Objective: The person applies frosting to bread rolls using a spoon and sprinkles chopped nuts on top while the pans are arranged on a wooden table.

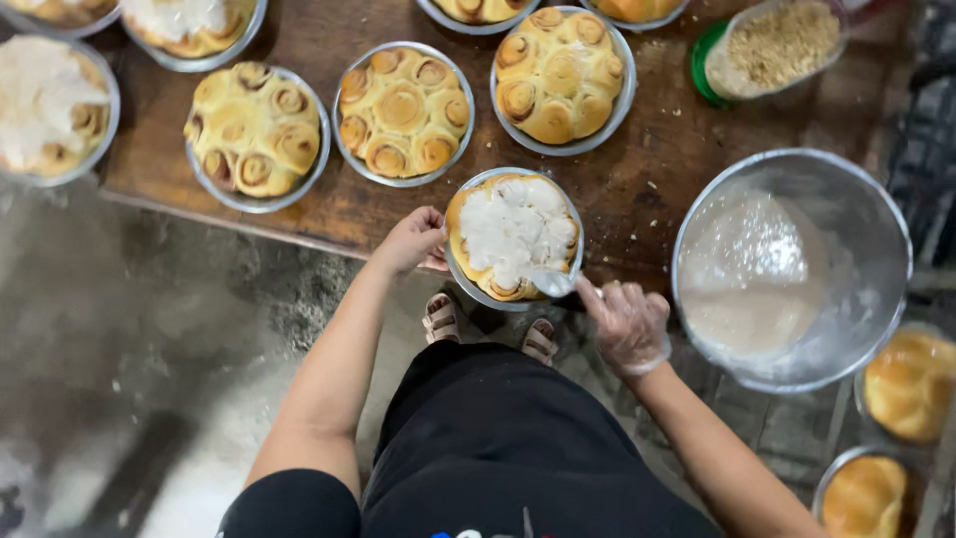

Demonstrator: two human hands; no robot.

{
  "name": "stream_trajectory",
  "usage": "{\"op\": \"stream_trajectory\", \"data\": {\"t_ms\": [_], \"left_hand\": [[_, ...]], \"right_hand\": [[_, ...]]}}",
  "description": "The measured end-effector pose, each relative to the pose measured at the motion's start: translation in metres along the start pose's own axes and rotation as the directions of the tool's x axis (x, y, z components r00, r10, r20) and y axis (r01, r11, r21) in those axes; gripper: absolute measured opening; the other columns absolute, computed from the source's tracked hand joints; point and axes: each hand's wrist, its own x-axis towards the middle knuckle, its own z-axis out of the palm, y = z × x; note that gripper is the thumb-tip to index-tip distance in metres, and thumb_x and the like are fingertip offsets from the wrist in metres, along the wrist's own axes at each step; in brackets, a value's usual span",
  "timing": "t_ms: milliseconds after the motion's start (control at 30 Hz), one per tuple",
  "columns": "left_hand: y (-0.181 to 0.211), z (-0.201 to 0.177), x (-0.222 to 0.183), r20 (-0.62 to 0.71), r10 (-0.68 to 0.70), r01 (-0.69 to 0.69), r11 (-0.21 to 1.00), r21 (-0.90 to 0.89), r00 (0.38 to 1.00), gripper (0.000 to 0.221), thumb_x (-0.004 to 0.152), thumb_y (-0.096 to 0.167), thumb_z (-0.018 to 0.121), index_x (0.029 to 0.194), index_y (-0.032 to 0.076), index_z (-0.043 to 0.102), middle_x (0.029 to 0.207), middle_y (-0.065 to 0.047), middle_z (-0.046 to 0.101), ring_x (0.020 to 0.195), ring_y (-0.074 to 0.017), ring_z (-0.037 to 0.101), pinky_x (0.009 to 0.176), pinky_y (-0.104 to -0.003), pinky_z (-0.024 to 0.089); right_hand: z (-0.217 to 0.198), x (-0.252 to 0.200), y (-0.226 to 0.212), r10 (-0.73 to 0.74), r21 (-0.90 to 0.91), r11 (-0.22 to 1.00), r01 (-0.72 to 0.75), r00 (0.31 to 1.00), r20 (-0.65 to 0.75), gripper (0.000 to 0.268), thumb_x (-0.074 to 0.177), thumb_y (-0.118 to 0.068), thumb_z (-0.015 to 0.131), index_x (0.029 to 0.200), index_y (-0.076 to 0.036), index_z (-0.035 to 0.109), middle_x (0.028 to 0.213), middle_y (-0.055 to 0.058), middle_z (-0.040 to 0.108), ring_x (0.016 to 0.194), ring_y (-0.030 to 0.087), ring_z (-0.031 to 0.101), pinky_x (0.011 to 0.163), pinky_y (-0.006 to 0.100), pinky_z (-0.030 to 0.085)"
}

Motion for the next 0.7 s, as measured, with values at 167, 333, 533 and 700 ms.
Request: {"op": "stream_trajectory", "data": {"t_ms": [167, 333, 533, 700], "left_hand": [[-0.005, -0.013, 0.036, 0.084, -0.001, -0.004, 0.998, 0.057, 0.996, 0.02, 0.094, 0.013, 0.063, 0.111, 0.008, 0.055, 0.093, -0.003, 0.065, 0.073, -0.0129, 0.067, 0.062, -0.03, 0.062], [-0.035, -0.023, 0.043, 0.179, 0.165, -0.18, 0.981, 0.072, 0.97, 0.021, 0.092, 0.008, 0.069, 0.108, 0.003, 0.056, 0.092, -0.003, 0.06, 0.077, -0.0122, 0.062, 0.067, -0.031, 0.061], [0.007, 0.011, 0.002, 0.069, -0.223, 0.219, 0.974, 0.056, 0.972, 0.02, 0.091, 0.008, 0.053, 0.11, 0.011, 0.055, 0.085, -0.003, 0.05, 0.069, -0.0117, 0.052, 0.061, -0.034, 0.06], [0.032, 0.027, -0.022, 0.066, 0.03, -0.023, 0.995, -0.1, 0.997, 0.015, 0.089, 0.003, 0.055, 0.103, 0.005, 0.05, 0.091, -0.003, 0.056, 0.078, -0.015, 0.064, 0.07, -0.035, 0.062]], "right_hand": [[-0.022, -0.055, 0.033, 0.158, 0.376, 0.918, -0.126, 0.986, -0.056, 0.02, 0.101, -0.022, 0.052, 0.112, -0.016, 0.067, 0.103, 0.007, 0.068, 0.097, 0.027, 0.067, 0.086, 0.045, 0.054], [-0.081, -0.116, 0.1, 0.748, -0.415, 0.652, -0.634, 0.629, 0.213, 0.035, 0.102, -0.026, 0.054, 0.127, -0.021, 0.078, 0.082, 0.011, 0.07, 0.079, 0.03, 0.067, 0.068, 0.05, 0.049], [-0.062, -0.112, 0.131, 0.79, -0.599, 0.606, -0.523, 0.303, 0.533, 0.035, 0.104, -0.04, 0.051, 0.103, -0.023, 0.082, 0.11, 0.01, 0.078, 0.106, 0.031, 0.073, 0.093, 0.052, 0.051], [-0.052, -0.045, 0.192, 0.585, -0.25, 0.807, -0.535, 0.779, 0.223, 0.03, 0.103, -0.032, 0.051, 0.114, -0.022, 0.077, 0.105, 0.007, 0.075, 0.101, 0.032, 0.07, 0.09, 0.046, 0.055]]}}
